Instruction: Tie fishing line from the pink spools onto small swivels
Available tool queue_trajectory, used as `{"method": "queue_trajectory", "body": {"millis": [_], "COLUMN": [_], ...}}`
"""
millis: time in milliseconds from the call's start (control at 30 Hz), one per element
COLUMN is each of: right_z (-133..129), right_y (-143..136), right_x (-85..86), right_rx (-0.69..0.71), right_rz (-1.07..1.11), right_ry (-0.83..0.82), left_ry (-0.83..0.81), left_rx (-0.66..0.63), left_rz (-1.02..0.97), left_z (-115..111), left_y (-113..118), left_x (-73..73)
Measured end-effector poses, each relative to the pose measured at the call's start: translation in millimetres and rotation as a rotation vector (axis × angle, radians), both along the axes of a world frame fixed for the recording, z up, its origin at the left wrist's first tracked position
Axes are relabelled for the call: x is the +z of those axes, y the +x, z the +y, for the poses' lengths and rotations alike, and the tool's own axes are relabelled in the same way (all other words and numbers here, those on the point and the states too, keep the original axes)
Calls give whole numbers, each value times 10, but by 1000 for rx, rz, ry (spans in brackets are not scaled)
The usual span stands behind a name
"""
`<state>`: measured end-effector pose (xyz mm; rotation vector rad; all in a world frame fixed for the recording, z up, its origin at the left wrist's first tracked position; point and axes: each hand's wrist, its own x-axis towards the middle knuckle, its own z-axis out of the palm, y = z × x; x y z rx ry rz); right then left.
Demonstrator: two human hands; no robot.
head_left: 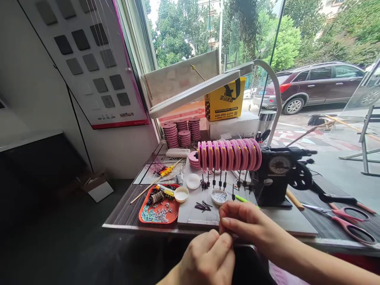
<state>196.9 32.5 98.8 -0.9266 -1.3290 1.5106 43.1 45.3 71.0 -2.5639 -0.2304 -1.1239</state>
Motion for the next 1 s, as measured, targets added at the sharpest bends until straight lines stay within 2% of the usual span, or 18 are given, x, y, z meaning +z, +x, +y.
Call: {"method": "queue_trajectory", "body": {"millis": [67,133,233,300,333,400,467,533,700,833,1000], "right_z": [-27,-75,-168,-223,-247,-286,-318,-342,-327,-267,-235], "right_y": [3,15,68,130,164,230,274,286,234,218,214], "right_x": [-14,-24,-59,-102,-127,-173,-208,-239,-335,-340,-183], "right_rx": [-14,-53,-107,-108,-96,-50,-25,-57,-263,-207,-133], "right_rz": [-28,-156,-435,-568,-634,-784,-896,-903,-692,-670,-723], "right_ry": [29,120,409,705,868,1133,1241,1208,925,689,411], "left_ry": [-104,-380,-1115,-1618,-1805,-2018,-2069,-2080,-2059,-1970,-1731], "left_rx": [-5,5,66,87,80,45,26,29,51,57,60], "left_rz": [-18,-72,-191,-282,-318,-361,-378,-387,-384,-369,-319], "left_z": [-19,-51,-85,-84,-78,-60,-42,-35,-59,-89,-108], "left_y": [5,9,22,40,51,74,93,105,116,112,92], "left_x": [-16,-40,-27,20,46,86,100,97,94,73,35]}}
